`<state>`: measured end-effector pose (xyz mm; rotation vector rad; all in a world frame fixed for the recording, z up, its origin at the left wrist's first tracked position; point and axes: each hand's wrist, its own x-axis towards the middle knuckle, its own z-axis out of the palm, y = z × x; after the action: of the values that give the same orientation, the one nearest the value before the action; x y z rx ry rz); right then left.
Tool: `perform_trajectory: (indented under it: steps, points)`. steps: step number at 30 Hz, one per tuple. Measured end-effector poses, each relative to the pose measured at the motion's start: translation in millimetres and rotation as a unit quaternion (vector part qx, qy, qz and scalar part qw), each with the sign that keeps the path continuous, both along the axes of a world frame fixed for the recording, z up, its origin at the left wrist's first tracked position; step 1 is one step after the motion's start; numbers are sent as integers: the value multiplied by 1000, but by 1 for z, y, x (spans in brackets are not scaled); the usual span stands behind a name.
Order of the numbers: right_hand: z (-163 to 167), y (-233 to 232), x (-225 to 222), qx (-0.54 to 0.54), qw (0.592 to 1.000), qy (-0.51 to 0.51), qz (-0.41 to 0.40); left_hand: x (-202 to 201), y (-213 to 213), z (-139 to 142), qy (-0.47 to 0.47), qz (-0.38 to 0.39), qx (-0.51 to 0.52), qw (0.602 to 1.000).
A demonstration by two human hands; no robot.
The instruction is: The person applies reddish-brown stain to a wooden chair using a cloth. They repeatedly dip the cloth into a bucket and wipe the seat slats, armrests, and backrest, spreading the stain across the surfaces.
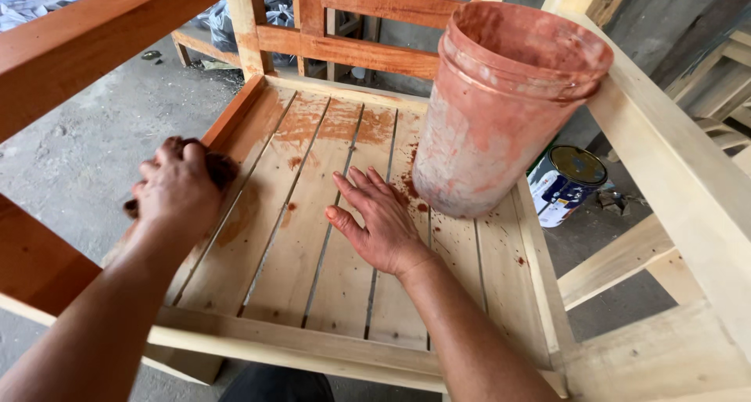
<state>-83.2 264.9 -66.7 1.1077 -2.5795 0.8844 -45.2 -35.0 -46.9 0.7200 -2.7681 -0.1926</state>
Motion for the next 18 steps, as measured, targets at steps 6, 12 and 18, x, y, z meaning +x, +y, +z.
perform_trajectory:
  steps: [6, 12, 18]
  points:
    - [-10, 7, 4, 12, 1000, -10, -8, 68, 10, -4, -103, 31, -62, 992]
    - [-24, 6, 7, 8, 999, -4, -32, 104, 8, -6, -119, -34, -160, 979]
    - [-17, 7, 9, 13, 999, -10, -36, 116, 21, 18, -167, -39, -125, 977]
